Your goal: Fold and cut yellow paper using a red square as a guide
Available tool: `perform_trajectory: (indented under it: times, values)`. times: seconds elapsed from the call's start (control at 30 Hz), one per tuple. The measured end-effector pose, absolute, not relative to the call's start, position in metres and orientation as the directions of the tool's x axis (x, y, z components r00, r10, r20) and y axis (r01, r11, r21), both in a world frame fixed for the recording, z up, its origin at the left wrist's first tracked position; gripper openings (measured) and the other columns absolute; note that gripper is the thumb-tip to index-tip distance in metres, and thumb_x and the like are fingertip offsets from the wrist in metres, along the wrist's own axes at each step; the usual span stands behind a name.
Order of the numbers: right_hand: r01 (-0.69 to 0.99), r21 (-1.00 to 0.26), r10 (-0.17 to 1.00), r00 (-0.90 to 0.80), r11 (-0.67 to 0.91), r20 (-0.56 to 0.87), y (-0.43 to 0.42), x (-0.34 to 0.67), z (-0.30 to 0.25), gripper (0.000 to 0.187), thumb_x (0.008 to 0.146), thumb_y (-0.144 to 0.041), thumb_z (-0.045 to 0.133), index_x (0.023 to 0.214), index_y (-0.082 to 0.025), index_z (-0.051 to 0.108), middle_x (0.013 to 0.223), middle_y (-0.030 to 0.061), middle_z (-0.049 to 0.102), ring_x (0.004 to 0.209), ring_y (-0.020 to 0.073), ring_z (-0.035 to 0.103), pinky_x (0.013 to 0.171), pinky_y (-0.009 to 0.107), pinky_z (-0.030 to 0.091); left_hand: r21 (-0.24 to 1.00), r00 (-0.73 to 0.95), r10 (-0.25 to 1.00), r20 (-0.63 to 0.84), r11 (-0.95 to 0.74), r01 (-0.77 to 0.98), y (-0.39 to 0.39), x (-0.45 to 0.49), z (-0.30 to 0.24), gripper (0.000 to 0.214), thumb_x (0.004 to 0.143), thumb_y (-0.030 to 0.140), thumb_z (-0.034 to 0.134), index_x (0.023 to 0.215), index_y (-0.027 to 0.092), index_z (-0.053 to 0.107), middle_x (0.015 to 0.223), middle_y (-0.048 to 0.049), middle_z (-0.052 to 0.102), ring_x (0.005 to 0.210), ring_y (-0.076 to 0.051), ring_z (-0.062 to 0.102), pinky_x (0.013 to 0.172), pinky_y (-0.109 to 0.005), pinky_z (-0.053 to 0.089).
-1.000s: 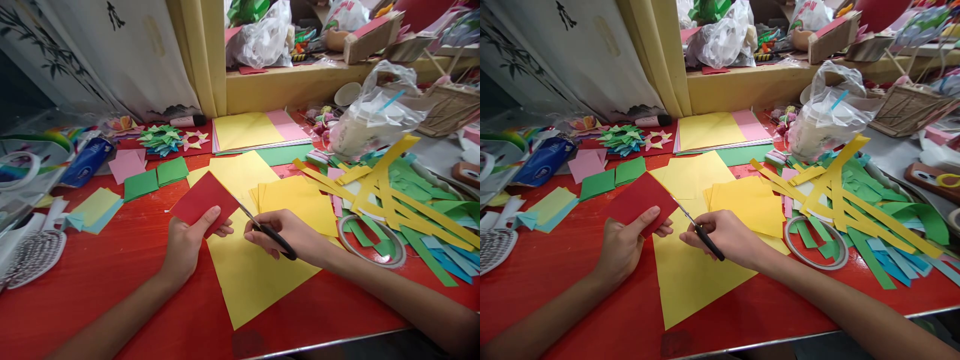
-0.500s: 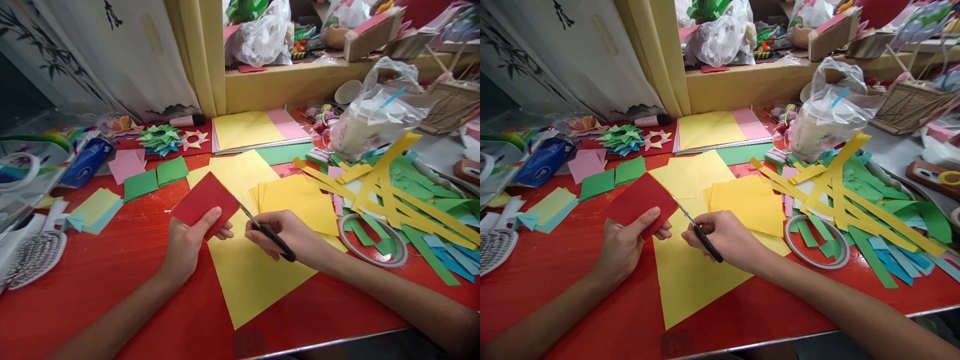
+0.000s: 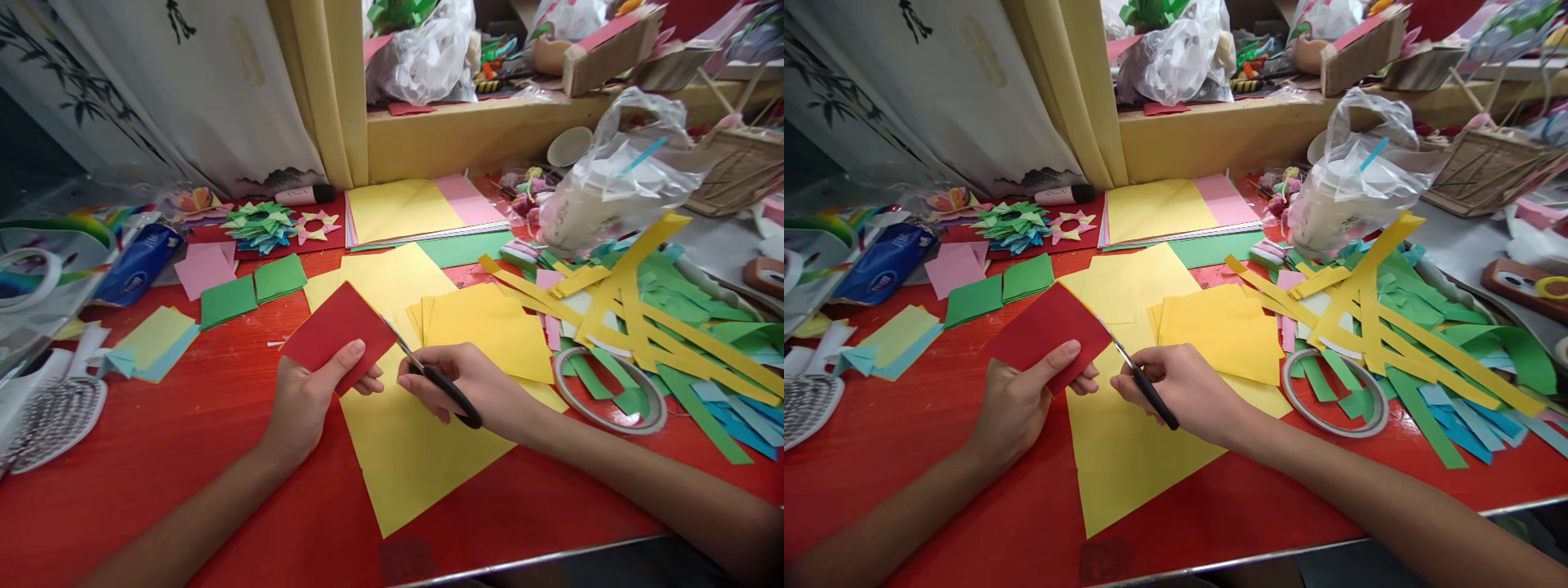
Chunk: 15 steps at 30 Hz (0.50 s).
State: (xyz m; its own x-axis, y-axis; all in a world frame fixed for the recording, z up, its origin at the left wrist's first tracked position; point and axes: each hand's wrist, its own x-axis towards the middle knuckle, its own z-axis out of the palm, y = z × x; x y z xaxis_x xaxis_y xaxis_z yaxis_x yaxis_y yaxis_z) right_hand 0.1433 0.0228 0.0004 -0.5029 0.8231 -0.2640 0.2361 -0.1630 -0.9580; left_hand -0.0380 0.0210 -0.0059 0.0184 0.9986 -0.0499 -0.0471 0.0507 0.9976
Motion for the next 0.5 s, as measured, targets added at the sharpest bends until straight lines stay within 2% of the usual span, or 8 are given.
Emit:
perform_trajectory:
  times: [0.13,0.33,0.5]
  values:
    - [0.228,-0.959,0.836,-0.482,-0.169,-0.262,0.0217,0.1422,-0.0005,0.019,0.075,-0.035,0.058,0.073,-0.016,0.056,0.050,-0.0054,0.039,0.043,0.0070,0.035,0.042,0.021,0.029,0.997,0.015,0.998,-0.054,0.055,-0.048,0.0212,-0.0384,-0.0062,0.018,0.076,0.024,0.059,0.061,0.016,0.065,0.059,0.0001,0.067,0.052,-0.015,0.062,0.051,-0.026,0.052]
    - [0.255,-0.951,0.834,-0.474,-0.176,-0.282,0.0243,0.1430,-0.0008,0.018,0.075,-0.035,0.058,0.079,-0.017,0.058,0.052,-0.0045,0.044,0.046,0.0082,0.040,0.045,0.022,0.031,0.998,0.053,0.997,-0.048,0.050,-0.034,0.0191,-0.0376,-0.0070,0.021,0.077,0.024,0.057,0.060,0.016,0.065,0.059,-0.0003,0.067,0.052,-0.015,0.062,0.051,-0.026,0.052]
    - [0.257,-0.959,0.859,-0.457,-0.122,-0.232,0.0215,0.1405,0.0021,0.021,0.076,-0.035,0.058,0.067,-0.017,0.052,0.050,-0.0052,0.038,0.046,0.0079,0.037,0.044,0.022,0.028,0.999,0.062,0.998,-0.032,0.034,-0.034,0.0185,-0.0369,-0.0060,0.020,0.077,0.024,0.056,0.061,0.016,0.065,0.059,-0.0006,0.066,0.051,-0.015,0.062,0.049,-0.026,0.052]
